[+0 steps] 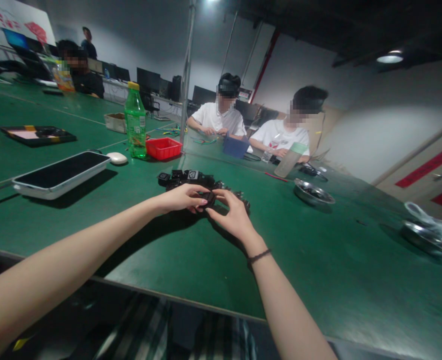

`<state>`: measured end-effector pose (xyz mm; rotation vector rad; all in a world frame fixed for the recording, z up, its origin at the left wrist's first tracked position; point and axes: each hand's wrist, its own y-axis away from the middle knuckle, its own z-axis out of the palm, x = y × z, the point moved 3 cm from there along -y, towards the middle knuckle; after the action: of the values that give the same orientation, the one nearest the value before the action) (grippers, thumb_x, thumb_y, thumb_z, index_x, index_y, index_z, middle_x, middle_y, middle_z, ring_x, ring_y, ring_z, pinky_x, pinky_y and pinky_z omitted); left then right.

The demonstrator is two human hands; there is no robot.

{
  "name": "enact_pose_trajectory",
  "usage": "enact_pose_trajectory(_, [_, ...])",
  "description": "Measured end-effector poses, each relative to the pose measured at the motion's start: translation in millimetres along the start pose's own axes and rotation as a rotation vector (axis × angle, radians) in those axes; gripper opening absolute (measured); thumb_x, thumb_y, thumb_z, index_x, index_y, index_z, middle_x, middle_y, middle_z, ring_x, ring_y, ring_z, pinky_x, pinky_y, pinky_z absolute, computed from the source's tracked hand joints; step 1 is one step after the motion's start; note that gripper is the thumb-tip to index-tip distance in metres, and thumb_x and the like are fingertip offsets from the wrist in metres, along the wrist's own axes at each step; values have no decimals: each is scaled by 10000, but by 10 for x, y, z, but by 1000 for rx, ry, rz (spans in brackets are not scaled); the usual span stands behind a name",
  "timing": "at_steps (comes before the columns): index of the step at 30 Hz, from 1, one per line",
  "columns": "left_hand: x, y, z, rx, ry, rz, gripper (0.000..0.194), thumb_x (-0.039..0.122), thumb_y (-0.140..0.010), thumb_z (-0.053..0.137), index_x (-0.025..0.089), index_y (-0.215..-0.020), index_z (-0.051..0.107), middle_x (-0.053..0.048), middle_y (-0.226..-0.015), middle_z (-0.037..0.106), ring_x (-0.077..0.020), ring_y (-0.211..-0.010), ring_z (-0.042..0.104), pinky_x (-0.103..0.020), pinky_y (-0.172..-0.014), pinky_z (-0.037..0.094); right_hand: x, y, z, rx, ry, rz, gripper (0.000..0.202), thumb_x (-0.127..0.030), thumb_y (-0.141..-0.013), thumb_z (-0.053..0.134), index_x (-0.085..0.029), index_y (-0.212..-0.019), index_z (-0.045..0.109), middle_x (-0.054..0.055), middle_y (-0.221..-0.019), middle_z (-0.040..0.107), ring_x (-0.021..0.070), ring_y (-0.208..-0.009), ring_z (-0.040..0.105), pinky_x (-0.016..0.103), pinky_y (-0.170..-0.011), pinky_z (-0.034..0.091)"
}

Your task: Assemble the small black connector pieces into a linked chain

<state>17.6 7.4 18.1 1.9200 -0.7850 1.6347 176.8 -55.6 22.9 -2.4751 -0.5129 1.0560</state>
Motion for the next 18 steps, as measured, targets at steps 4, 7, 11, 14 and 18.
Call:
enact_pose_trajectory(4, [-28, -15, -11, 0, -14, 2, 495, 332, -715, 735, 145, -1152, 598, -27, -817, 656, -118, -658, 615, -252, -603, 505, -6, -1, 2, 1, -2, -1, 391, -252, -741, 673, -212, -1116, 570, 75, -1130, 639, 208, -1047, 633, 395, -950, 513])
enact_pose_trajectory(7, [-44, -24, -11, 3, -28, -8, 495, 329, -715, 733, 144, -1155, 604, -35, -822, 662, -138, -685, 635, -262, -610, 510, -10, 1, 5, -4, -3, -6, 403, -248, -743, 670, -215, -1131, 567, 78, -1146, 634, 209, -1045, 635, 391, -941, 517])
enact_pose_trajectory(11, [-50, -25, -5, 6, -34, -18, 487, 305, -726, 722, 138, -1168, 603, -34, -799, 660, -147, -692, 643, -269, -615, 510, -16, 3, 8, -13, 4, -10, 414, -240, -745, 662, -205, -1146, 567, 87, -1161, 628, 211, -1046, 636, 388, -939, 517])
enact_pose_trajectory(14, [-46, -22, -4, 12, -38, -23, 487, 284, -737, 710, 139, -1187, 589, -32, -806, 659, -141, -684, 642, -269, -616, 511, -20, 2, 6, -16, 7, -8, 407, -235, -745, 660, -204, -1141, 571, 87, -1161, 627, 212, -1049, 633, 390, -942, 515])
enact_pose_trajectory(18, [-37, -13, -1, 6, -32, -22, 448, 298, -733, 718, 135, -1134, 601, -27, -798, 654, -141, -686, 639, -273, -624, 512, -19, 2, 5, -23, 13, -7, 394, -238, -748, 659, -202, -1131, 572, 85, -1146, 631, 210, -1043, 633, 389, -939, 517])
